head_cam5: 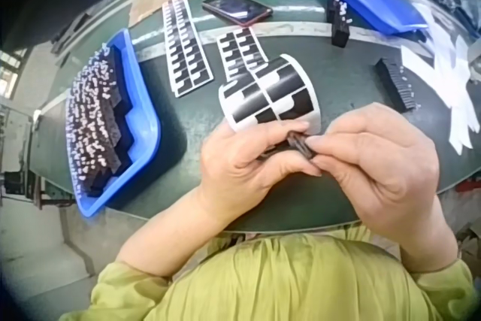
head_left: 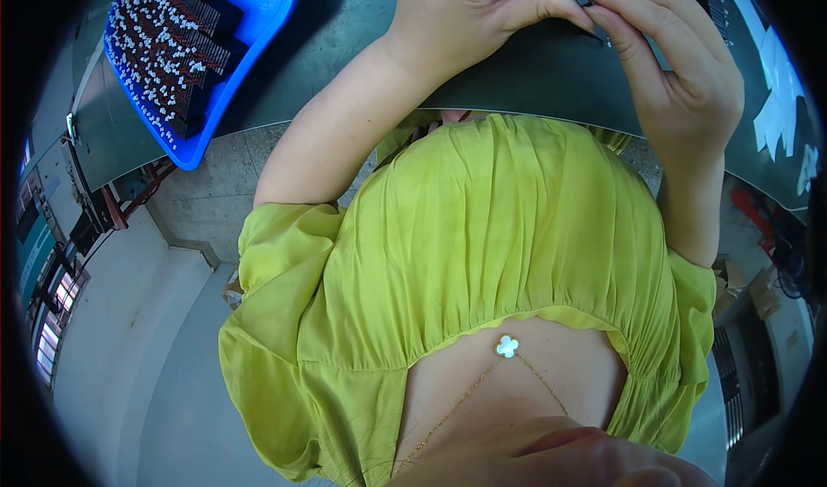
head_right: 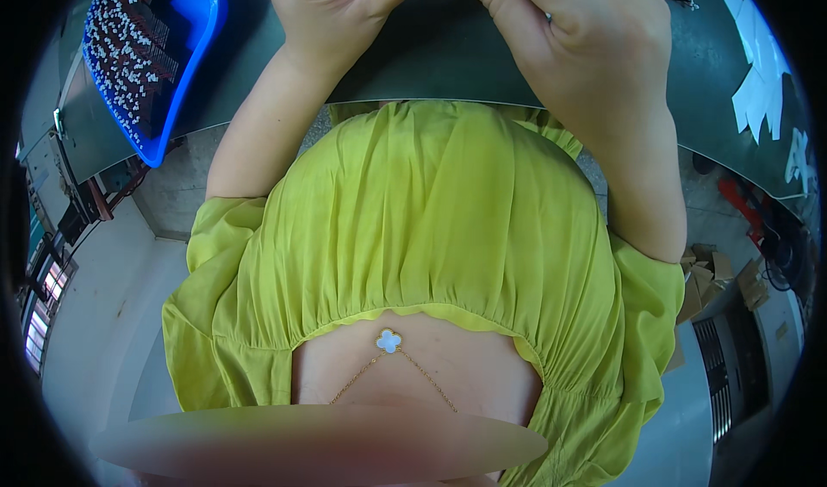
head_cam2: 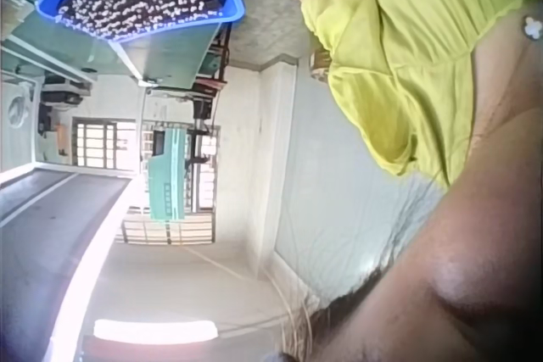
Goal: Assembling and inspecting small black electronic components at a manual workstation.
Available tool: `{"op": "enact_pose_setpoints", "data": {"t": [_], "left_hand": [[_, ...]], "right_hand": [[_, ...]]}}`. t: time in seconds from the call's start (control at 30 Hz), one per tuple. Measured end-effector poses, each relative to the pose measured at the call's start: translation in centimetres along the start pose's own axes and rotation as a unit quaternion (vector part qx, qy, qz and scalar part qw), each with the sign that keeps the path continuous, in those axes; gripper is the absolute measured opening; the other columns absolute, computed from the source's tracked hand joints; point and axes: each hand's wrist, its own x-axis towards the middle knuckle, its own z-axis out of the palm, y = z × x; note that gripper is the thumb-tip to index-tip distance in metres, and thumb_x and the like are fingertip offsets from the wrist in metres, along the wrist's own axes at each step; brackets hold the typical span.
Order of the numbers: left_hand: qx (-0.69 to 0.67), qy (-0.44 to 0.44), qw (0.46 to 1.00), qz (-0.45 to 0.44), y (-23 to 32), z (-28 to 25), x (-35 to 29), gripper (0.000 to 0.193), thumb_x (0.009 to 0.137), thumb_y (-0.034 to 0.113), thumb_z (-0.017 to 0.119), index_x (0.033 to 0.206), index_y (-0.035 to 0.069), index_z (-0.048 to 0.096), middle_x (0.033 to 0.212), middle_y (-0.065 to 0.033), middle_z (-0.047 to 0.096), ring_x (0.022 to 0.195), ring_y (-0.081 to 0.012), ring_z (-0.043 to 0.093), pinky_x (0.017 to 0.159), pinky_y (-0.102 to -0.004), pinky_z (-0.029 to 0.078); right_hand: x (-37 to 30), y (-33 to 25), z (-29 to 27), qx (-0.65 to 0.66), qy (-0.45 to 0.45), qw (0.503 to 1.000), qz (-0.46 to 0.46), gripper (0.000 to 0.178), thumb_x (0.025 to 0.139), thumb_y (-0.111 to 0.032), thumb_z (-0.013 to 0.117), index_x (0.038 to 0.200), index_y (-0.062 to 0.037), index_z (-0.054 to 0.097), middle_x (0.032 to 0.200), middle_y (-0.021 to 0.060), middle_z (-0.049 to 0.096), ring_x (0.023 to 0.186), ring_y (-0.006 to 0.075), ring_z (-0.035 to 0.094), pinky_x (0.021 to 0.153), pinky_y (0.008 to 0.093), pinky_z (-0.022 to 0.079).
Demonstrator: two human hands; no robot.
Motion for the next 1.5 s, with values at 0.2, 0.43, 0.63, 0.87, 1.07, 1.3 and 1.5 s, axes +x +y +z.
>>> {"op": "enact_pose_setpoints", "data": {"t": [0.2, 0.43, 0.63, 0.87, 1.07, 1.3, 1.5], "left_hand": [[0.049, -0.036, 0.998, 0.015, 0.5, -0.4, 0.4, 0.044, 0.073, 0.027, 0.090, 0.111, 0.007, 0.077, 0.095, -0.0086, 0.078, 0.080, -0.0245, 0.072, 0.074, -0.0319, 0.056], [-0.008, 0.004, 1.000, 0.028, 0.3, 0.2, 0.2, 0.042, 0.077, 0.018, 0.087, 0.116, 0.006, 0.076, 0.101, -0.0114, 0.076, 0.088, -0.0274, 0.071, 0.079, -0.0342, 0.057], [0.007, -0.015, 1.000, 0.006, 1.1, 0.1, 0.6, 0.042, 0.076, 0.014, 0.086, 0.116, 0.007, 0.076, 0.098, -0.0100, 0.076, 0.085, -0.0243, 0.071, 0.076, -0.0326, 0.056], [-0.005, -0.014, 0.998, -0.067, 1.5, 0.1, 0.6, 0.044, 0.072, 0.011, 0.083, 0.115, 0.007, 0.076, 0.091, -0.0094, 0.076, 0.076, -0.0223, 0.071, 0.072, -0.0304, 0.057], [-0.057, 0.023, 0.991, -0.115, 1.5, 0.3, 0.6, 0.039, 0.075, 0.011, 0.082, 0.113, 0.006, 0.076, 0.089, -0.0077, 0.075, 0.075, -0.0160, 0.070, 0.071, -0.0270, 0.055], [-0.079, 0.030, 0.988, -0.128, 1.5, 0.3, 0.5, 0.038, 0.076, 0.010, 0.082, 0.113, 0.005, 0.075, 0.088, -0.0071, 0.074, 0.075, -0.0134, 0.070, 0.072, -0.0255, 0.055], [-0.086, 0.055, 0.990, -0.098, 0.9, 0.6, 0.3, 0.038, 0.077, 0.010, 0.081, 0.114, 0.005, 0.075, 0.089, -0.0075, 0.075, 0.076, -0.0142, 0.070, 0.072, -0.0260, 0.055]], "right_hand": [[-0.4, 1.1, 0.2, 0.080, -0.009, 0.996, 0.039, 0.014, 0.078, 0.002, 0.078, 0.092, 0.0020, 0.075, 0.084, 0.0140, 0.070, 0.074, 0.0271, 0.067, 0.064, 0.0335, 0.053], [-0.2, 0.8, 0.1, 0.019, 0.001, 1.000, 0.018, 0.016, 0.077, 0.005, 0.077, 0.093, 0.0020, 0.074, 0.083, 0.0139, 0.069, 0.073, 0.0274, 0.067, 0.064, 0.0338, 0.053], [-0.6, 0.8, 0.7, 0.009, 0.030, 0.999, 0.017, 0.018, 0.074, 0.010, 0.074, 0.089, 0.0006, 0.072, 0.080, 0.0132, 0.066, 0.071, 0.0267, 0.065, 0.062, 0.0330, 0.051], [-1.1, 0.6, 1.9, 0.177, 0.034, 0.968, 0.173, 0.011, 0.086, 0.010, 0.068, 0.094, 0.0021, 0.067, 0.085, 0.0077, 0.068, 0.075, 0.0152, 0.065, 0.066, 0.0262, 0.051], [-2.1, 1.2, 2.9, 0.501, 0.130, 0.767, 0.380, 0.006, 0.100, -0.001, 0.062, 0.103, 0.0026, 0.065, 0.088, 0.0034, 0.067, 0.076, 0.0086, 0.061, 0.073, 0.0217, 0.050], [-1.9, 2.3, 2.9, 0.611, 0.099, 0.656, 0.433, 0.009, 0.100, -0.008, 0.062, 0.101, 0.0003, 0.066, 0.087, 0.0051, 0.067, 0.076, 0.0104, 0.060, 0.075, 0.0249, 0.050], [-1.7, 2.0, 2.8, 0.673, 0.116, 0.571, 0.455, 0.014, 0.101, -0.013, 0.061, 0.098, -0.0003, 0.065, 0.085, 0.0036, 0.066, 0.076, 0.0126, 0.060, 0.075, 0.0279, 0.050]]}}
